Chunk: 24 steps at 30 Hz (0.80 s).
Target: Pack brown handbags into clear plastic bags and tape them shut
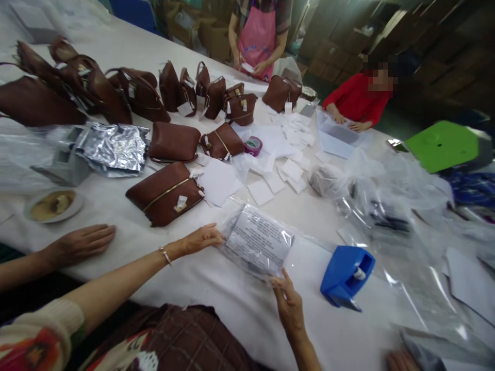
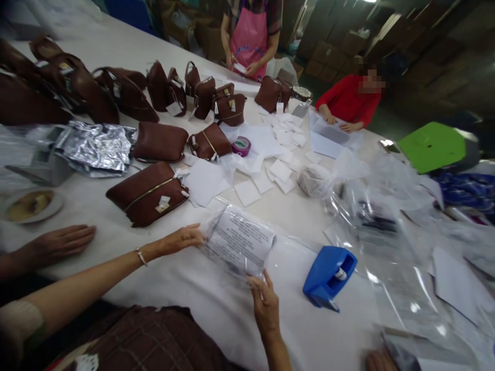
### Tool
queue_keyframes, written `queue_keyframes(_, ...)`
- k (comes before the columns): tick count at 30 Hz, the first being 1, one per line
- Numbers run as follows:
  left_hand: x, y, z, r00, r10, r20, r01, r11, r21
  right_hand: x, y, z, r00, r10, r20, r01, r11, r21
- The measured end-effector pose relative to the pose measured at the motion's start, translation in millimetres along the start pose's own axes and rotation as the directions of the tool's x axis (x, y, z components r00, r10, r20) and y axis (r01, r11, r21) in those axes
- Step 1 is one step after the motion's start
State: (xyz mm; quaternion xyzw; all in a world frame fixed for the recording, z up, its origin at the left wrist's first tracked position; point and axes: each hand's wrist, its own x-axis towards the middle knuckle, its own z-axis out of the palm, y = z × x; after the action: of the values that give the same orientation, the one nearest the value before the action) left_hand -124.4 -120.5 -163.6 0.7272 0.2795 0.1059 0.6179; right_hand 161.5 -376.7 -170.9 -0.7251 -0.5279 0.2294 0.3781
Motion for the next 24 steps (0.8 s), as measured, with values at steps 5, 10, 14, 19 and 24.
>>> queue_keyframes(5, -1, 5, 5.3, 0.996, -0.065, -0.067, 0.06, 0.995, -0.076, -1, -8, -1, 0.965, 0.261, 0.019, -0.259, 0.945, 0.198)
queue_keyframes(10, 0, 16, 11.1, 0.975, -0.128, -0.182, 0.093, 0.978, -0.189, 1, -24, 2, 0.881, 0.464, -0.089, -0.397, 0.829, 0.395)
queue_keyframes(14, -1, 13, 25.4, 0.923, -0.172, -0.344, 0.088, 0.965, -0.248, 0, -27, 17, 0.806, 0.549, -0.22, -0.394, 0.776, 0.492)
queue_keyframes(19, 3, 10, 38.8, 0.859, -0.25, -0.447, 0.133, 0.952, -0.275, 4, -18, 33, 0.686, 0.673, -0.276, -0.477, 0.702, 0.529)
queue_keyframes(24, 9, 19, 26.1, 0.883, -0.226, -0.411, 0.169, 0.971, -0.172, 10, -14, 32, 0.681, 0.686, -0.256, -0.481, 0.683, 0.549)
